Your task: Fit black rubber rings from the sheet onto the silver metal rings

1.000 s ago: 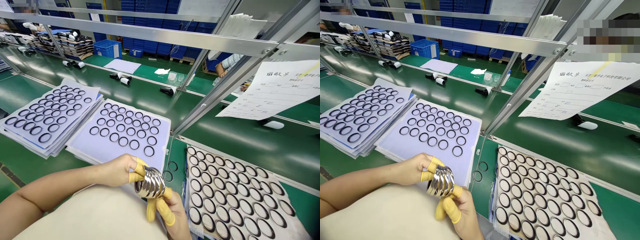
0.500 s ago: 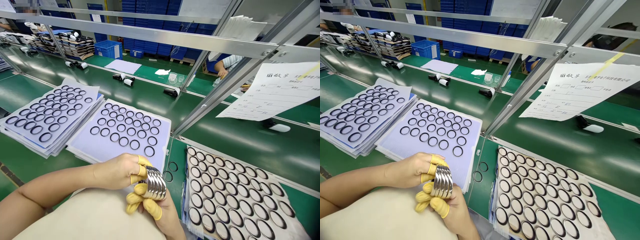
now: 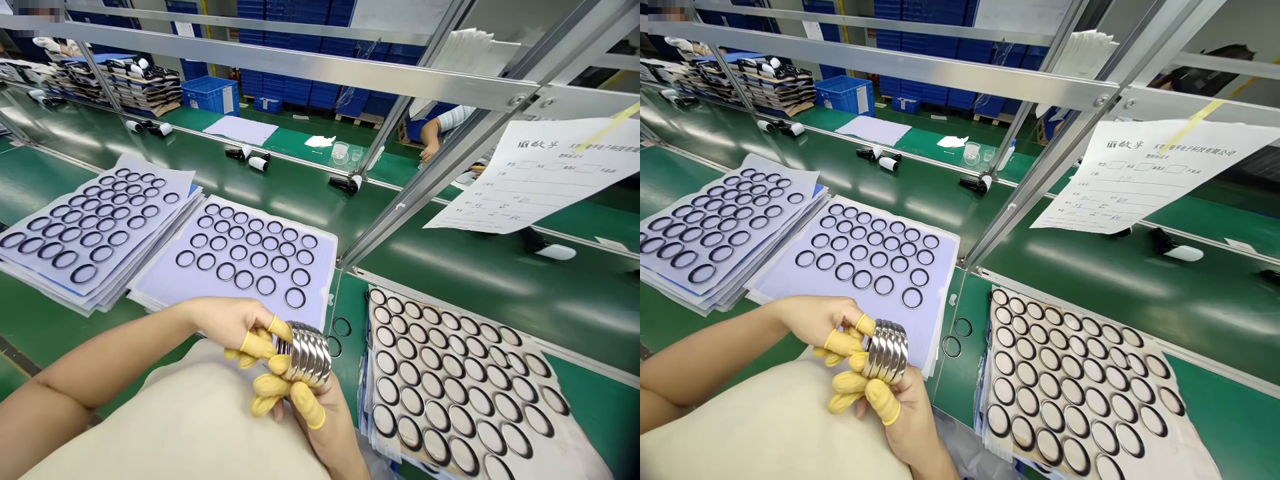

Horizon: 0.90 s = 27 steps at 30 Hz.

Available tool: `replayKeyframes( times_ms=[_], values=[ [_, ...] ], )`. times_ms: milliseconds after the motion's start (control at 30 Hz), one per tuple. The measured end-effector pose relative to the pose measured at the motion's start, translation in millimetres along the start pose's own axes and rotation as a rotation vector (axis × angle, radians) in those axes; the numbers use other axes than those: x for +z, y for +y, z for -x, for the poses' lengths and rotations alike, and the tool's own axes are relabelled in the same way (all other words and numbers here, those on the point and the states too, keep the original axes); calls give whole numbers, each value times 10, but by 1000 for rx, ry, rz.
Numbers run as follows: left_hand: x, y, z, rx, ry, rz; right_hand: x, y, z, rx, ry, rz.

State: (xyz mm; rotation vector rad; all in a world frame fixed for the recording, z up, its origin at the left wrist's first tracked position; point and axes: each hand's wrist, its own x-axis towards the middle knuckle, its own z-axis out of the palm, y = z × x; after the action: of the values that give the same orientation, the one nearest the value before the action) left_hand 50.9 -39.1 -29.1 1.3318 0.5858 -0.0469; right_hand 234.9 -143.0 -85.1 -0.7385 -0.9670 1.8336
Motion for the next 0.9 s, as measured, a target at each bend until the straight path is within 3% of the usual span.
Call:
replayKeyframes(
  times_ms=[133,367,500,700,900],
  values=[
    [-34,76,44,16,-216,245,-6,-72,-13,-107,-39,199],
    [195,253,62,17,-401,269,-64,-57,-46,-194,-64,400],
    [280,180,40,58,-367,151,-119,-93,-78,-338,-106,569],
    [352,68,21,90,-318,33,-150,-164,-61,-354,-93,501],
    [377,-67,-65,229,-52,130,-90,-150,26,-287,74,347]
  ],
)
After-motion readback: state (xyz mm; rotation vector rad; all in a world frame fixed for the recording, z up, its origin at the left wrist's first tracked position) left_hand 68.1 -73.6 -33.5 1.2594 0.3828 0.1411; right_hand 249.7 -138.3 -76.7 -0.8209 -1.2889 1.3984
